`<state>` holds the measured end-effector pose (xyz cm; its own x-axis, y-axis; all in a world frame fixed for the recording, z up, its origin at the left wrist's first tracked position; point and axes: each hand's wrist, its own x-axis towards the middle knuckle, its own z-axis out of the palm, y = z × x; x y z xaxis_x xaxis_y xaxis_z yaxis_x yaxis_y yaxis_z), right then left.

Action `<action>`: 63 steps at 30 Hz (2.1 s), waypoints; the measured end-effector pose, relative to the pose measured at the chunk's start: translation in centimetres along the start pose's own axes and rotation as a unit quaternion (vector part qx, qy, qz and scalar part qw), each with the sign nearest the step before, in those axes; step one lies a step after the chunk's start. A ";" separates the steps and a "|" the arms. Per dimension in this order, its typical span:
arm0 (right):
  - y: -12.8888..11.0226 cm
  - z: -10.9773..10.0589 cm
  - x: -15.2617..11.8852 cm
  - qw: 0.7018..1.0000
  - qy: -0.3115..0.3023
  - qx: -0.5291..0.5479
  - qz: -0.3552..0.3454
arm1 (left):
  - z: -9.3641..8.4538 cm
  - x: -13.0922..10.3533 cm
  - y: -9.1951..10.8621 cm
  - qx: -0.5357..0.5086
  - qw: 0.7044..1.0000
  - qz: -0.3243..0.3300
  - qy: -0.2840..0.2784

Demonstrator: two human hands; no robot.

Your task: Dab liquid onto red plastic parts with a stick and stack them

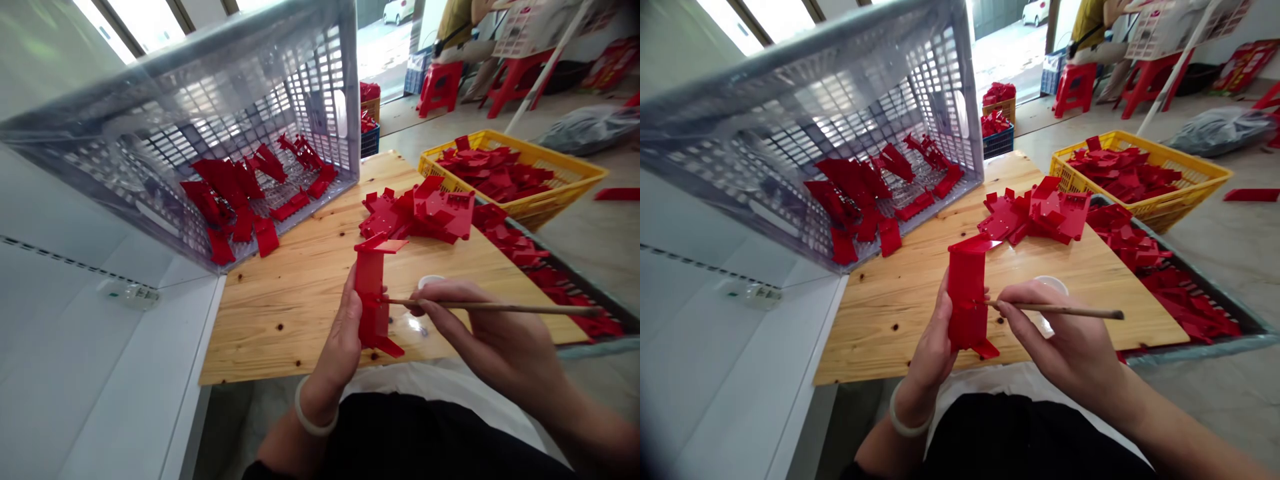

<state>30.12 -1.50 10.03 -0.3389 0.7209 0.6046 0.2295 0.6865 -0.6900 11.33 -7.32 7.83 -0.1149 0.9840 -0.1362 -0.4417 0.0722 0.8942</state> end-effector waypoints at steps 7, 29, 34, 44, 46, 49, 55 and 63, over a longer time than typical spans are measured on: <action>0.4 -0.3 0.0 0.999 0.020 0.026 0.039 | -0.1 0.2 -0.1 -0.028 1.000 -0.008 0.004; 2.1 0.4 1.4 0.956 0.036 0.238 0.167 | -1.3 2.4 0.5 -0.152 0.978 -0.126 -0.074; 2.4 0.5 1.5 0.954 0.041 0.245 0.168 | -1.3 2.6 0.5 -0.145 0.978 -0.135 -0.071; 4.6 -0.8 1.1 0.941 0.138 0.246 0.189 | -3.3 9.2 -0.4 -0.068 0.996 -0.042 0.045; 5.8 -1.7 0.4 0.932 0.169 0.249 0.201 | -4.0 13.4 0.1 -0.033 0.994 -0.003 0.105; 7.5 -3.3 -0.9 0.924 0.212 0.245 0.205 | -4.3 19.9 1.0 -0.009 0.991 0.025 0.129; 10.9 -6.6 -1.9 0.880 0.263 0.332 0.217 | -2.1 27.8 1.1 0.096 0.992 -0.052 0.064; 22.6 -11.1 5.8 0.838 0.252 0.434 0.212 | 0.9 31.8 1.4 0.238 0.957 -0.152 -0.061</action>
<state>43.48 19.26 2.33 0.0849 0.9814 0.1721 -0.5935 0.1885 -0.7824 7.82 24.26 5.17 0.0720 0.9153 -0.3963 0.0205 0.3959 0.9181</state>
